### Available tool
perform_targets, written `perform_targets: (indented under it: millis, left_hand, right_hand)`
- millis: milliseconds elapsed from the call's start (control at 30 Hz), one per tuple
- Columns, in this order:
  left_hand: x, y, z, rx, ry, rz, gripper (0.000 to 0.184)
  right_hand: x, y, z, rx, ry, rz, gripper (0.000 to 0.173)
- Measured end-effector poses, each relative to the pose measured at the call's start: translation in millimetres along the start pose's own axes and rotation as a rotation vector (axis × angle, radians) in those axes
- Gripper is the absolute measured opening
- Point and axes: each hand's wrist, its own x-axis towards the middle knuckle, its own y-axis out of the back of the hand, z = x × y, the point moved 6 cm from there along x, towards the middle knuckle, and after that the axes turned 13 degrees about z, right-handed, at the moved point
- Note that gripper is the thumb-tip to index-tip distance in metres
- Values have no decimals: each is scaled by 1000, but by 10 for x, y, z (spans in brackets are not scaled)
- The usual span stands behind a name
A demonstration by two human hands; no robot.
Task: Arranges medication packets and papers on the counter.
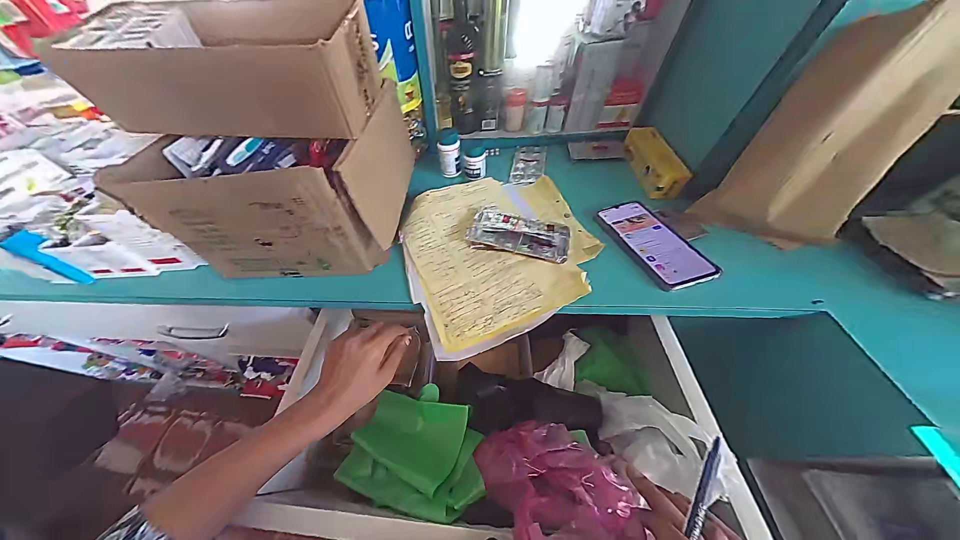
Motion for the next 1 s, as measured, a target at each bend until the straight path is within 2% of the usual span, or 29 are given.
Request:
perform_targets:
  millis: [67,167,333,467,600,767,900,1000]
  left_hand:
    - [179,132,168,17,-146,224,32]
    - [555,129,354,2,-263,278,30]
    - [1343,-317,445,-113,-373,70,34]
    - [1875,-770,372,-257,-305,-219,61]
    - [2122,-1092,359,-310,-312,-457,79]
    - [2170,-1293,314,-348,-311,-548,80]
    - [2133,-1264,280,-369,-299,-527,79]
    - [2081,-1227,250,-382,-316,-447,75]
  right_hand:
    - [52,-91,53,18,2,8,23]
    - [150,-252,123,27,23,14,21]
    - [297,-543,277,68,33,22,19]
    - [413,-775,391,106,-9,-24,17]
    - [526,-982,484,126,-27,-41,19]
    - [677,-1271,607,184,-14,-81,15]
    - [849,-1412,694,214,-40,-84,18]
    - [1006,-1452,777,219,-19,-73,17]
